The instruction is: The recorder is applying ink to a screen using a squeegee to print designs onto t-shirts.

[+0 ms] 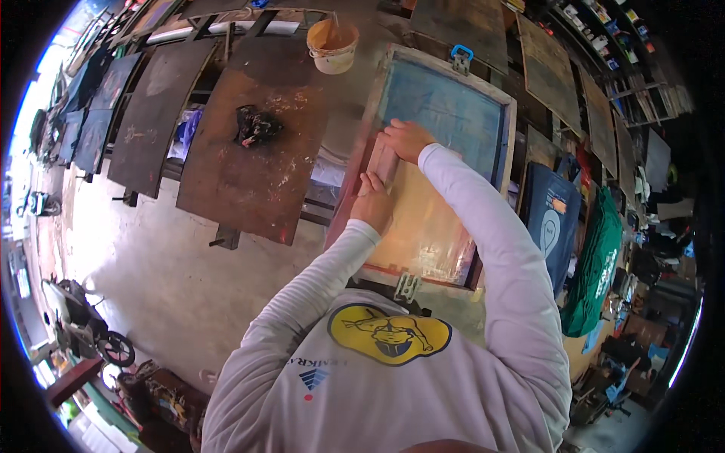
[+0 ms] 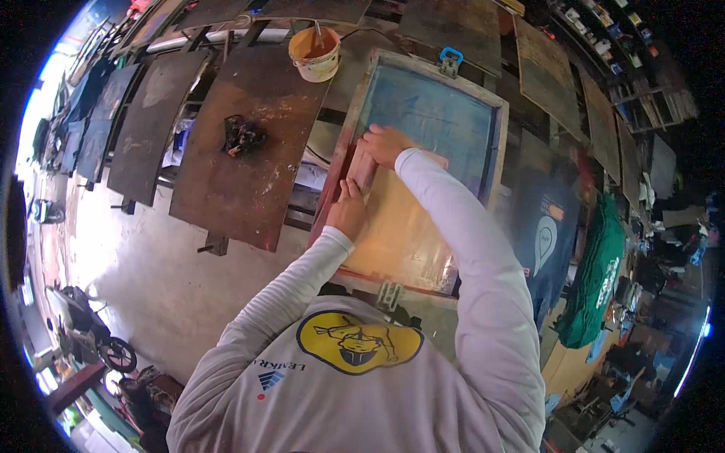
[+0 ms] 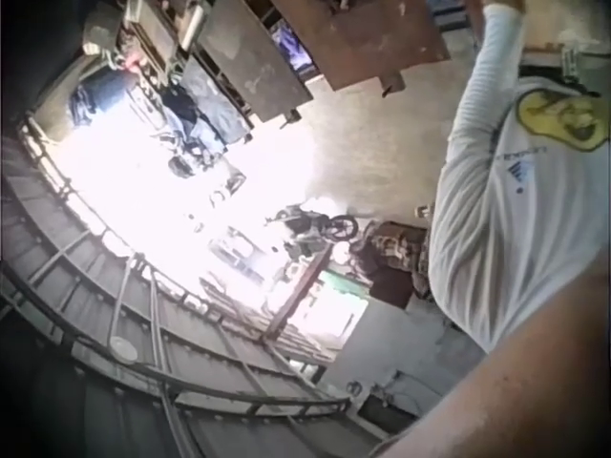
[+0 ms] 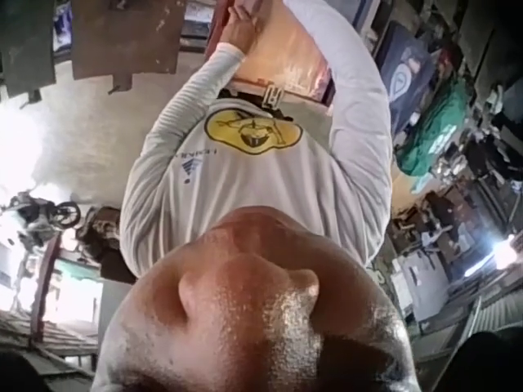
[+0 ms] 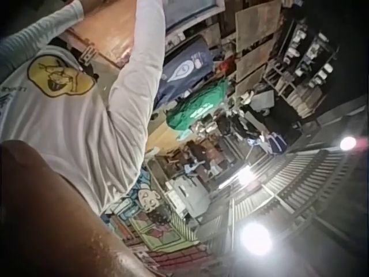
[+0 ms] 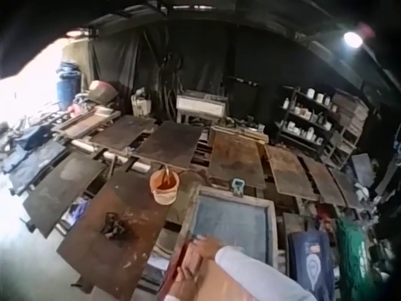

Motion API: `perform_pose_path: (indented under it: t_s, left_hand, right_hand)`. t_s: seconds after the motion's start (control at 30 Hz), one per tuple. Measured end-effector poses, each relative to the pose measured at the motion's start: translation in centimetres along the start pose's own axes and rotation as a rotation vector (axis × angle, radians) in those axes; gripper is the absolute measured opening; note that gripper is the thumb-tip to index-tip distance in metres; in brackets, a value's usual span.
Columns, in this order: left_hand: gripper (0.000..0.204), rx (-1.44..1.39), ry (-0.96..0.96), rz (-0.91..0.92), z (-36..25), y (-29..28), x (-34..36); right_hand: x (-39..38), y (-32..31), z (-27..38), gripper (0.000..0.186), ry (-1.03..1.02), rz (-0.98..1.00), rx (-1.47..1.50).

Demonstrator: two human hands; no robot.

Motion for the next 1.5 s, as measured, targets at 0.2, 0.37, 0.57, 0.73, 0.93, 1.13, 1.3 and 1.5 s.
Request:
perform_pose_path:
  t_s: [0.2, 0.37, 0.57, 0.73, 0.93, 1.13, 1.3, 1.5]
  left_hand:
    - [0.062, -0.215, -0.3, -0.077, 1.0, 0.8, -1.2]
    - [0.046, -0.326, -0.226, -0.057, -2.5, 1.7, -3.6]
    - [0.043, -0.377, -0.281, -0.138, -3.7, 0.9, -4.9]
    - [0.043, -0.333, -0.396, -0.246, -0.4, -1.0, -3.5]
    - [0.037, -0.158, -0.511, -0.192, 0.0, -0.8, -2.0]
    - [0.028, -0.219, -0.44, -0.06, -3.5, 0.0, -4.8]
    - [0.031, -0.234, -0.381, -0.148, -2.3, -2.3, -2.9]
    - [0.029, -0.134, -0.369, -0.331, 2.4, -2.9, -0.4]
  right_hand:
    - [-2.2, -0.3, 0.4, 0.018, 0.041, 0.043, 0.1]
    - [-7.5, 0.4, 0.5, 0.016, 0.1, 0.063, 0.166]
    - [-6.6, -1.0, 1.7, 0.018, 0.028, 0.179, 0.062]
    - [-2.3, -2.0, 1.3, 0.017, -0.011, -0.059, 0.021]
    - [-2.2, 1.3, 0.6, 0.011, 0.133, 0.204, 0.091]
    - [-8.5, -2.1, 3.6, 0.016, -0.158, -0.051, -0.076]
    - [-6.5, -2.2, 0.5, 0.015, 0.058, 0.193, 0.043]
    - [-2.9, -2.4, -0.7, 0.015, 0.272, 0.043, 0.056]
Point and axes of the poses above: each hand's wrist, its own x-axis towards the middle knuckle, its own y-axis out of the palm, z = x × y, the point moved 8 cm from there along x, towards the middle knuckle
